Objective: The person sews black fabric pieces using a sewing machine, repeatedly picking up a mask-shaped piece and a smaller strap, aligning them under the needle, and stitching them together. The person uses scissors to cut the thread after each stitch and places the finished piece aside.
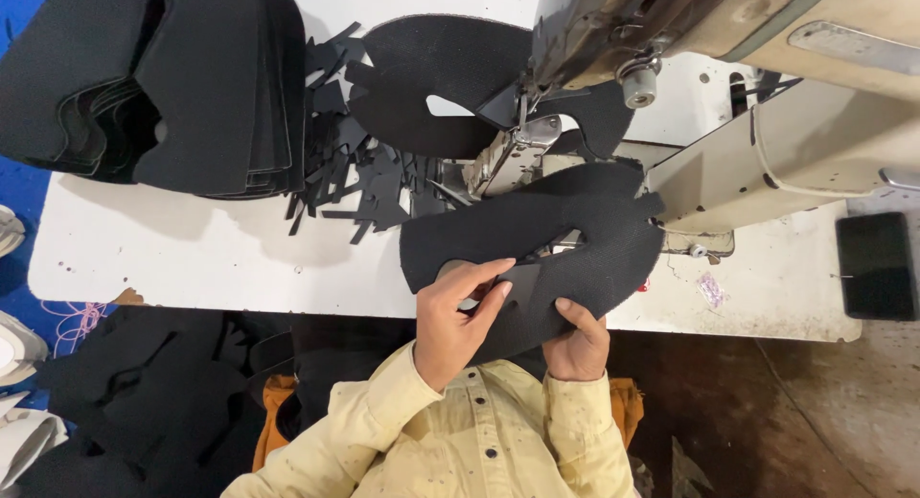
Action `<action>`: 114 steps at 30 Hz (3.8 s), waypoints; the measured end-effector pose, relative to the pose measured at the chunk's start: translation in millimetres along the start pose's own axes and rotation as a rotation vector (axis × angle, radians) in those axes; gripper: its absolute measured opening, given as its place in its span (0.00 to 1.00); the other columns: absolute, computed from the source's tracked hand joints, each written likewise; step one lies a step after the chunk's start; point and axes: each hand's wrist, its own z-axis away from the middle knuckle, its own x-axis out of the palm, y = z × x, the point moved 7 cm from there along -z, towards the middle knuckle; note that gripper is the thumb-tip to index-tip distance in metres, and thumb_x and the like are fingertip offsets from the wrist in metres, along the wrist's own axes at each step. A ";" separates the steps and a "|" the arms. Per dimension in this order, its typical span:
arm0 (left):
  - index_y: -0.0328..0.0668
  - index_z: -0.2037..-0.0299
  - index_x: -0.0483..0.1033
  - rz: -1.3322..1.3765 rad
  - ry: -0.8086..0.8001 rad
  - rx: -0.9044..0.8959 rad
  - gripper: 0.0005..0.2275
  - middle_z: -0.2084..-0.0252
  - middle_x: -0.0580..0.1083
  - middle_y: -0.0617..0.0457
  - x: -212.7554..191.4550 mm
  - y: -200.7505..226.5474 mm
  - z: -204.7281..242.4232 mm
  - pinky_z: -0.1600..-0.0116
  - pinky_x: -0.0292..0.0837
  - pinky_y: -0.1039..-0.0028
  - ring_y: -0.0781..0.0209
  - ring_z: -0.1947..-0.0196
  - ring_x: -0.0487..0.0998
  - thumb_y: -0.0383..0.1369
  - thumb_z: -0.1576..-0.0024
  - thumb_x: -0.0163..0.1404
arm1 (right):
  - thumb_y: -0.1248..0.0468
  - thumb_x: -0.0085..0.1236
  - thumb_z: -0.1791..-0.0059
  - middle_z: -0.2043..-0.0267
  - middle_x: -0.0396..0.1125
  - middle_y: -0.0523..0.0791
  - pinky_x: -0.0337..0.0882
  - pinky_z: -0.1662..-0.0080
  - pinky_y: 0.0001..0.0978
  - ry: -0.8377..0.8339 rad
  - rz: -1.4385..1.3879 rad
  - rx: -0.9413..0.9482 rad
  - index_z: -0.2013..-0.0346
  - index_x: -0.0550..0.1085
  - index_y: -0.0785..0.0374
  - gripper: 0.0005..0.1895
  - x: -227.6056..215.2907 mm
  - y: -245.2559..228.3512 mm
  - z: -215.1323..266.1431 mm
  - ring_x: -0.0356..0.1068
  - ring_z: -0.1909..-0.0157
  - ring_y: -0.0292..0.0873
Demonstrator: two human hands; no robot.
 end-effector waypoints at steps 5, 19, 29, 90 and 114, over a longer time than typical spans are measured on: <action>0.37 0.52 0.82 0.046 -0.001 -0.050 0.11 0.66 0.79 0.50 2.5 -5.5 1.4 0.65 0.75 0.78 0.65 0.70 0.79 0.20 0.44 0.59 | 0.78 0.48 0.58 0.41 0.68 0.56 0.68 0.36 0.48 -0.026 0.002 -0.005 0.37 0.65 0.72 0.33 3.6 -1.5 0.4 0.69 0.39 0.56; 0.29 0.52 0.77 0.506 -0.275 -0.490 0.08 0.63 0.77 0.57 27.0 -80.6 10.9 0.59 0.73 0.83 0.76 0.64 0.75 0.24 0.40 0.55 | 0.77 0.51 0.58 0.40 0.67 0.55 0.66 0.36 0.49 0.001 0.054 0.051 0.36 0.64 0.70 0.34 -2.7 -1.9 10.2 0.67 0.38 0.56; 0.32 0.64 0.73 0.495 -0.264 -0.467 0.05 0.70 0.72 0.61 32.1 -64.8 -5.8 0.66 0.66 0.85 0.79 0.70 0.68 0.25 0.41 0.57 | 0.77 0.59 0.54 0.45 0.70 0.50 0.69 0.42 0.36 0.102 0.517 -0.320 0.43 0.70 0.73 0.24 18.3 -43.2 35.8 0.70 0.46 0.46; 0.33 0.68 0.74 0.387 0.001 -0.280 0.04 0.72 0.72 0.60 21.2 -84.6 -145.6 0.66 0.65 0.81 0.76 0.72 0.68 0.23 0.43 0.57 | 0.70 0.57 0.55 0.39 0.68 0.43 0.47 0.32 0.56 -0.342 1.842 -1.120 0.43 0.75 0.55 0.24 197.6 -94.0 -21.0 0.64 0.33 0.45; 0.31 0.67 0.77 0.175 0.116 -0.197 0.05 0.73 0.76 0.57 17.4 -78.2 -176.9 0.67 0.69 0.80 0.74 0.74 0.72 0.25 0.45 0.58 | 0.66 0.57 0.51 0.39 0.67 0.46 0.55 0.35 0.57 -0.378 1.982 -1.108 0.42 0.74 0.55 0.21 198.7 -86.6 -42.1 0.64 0.35 0.48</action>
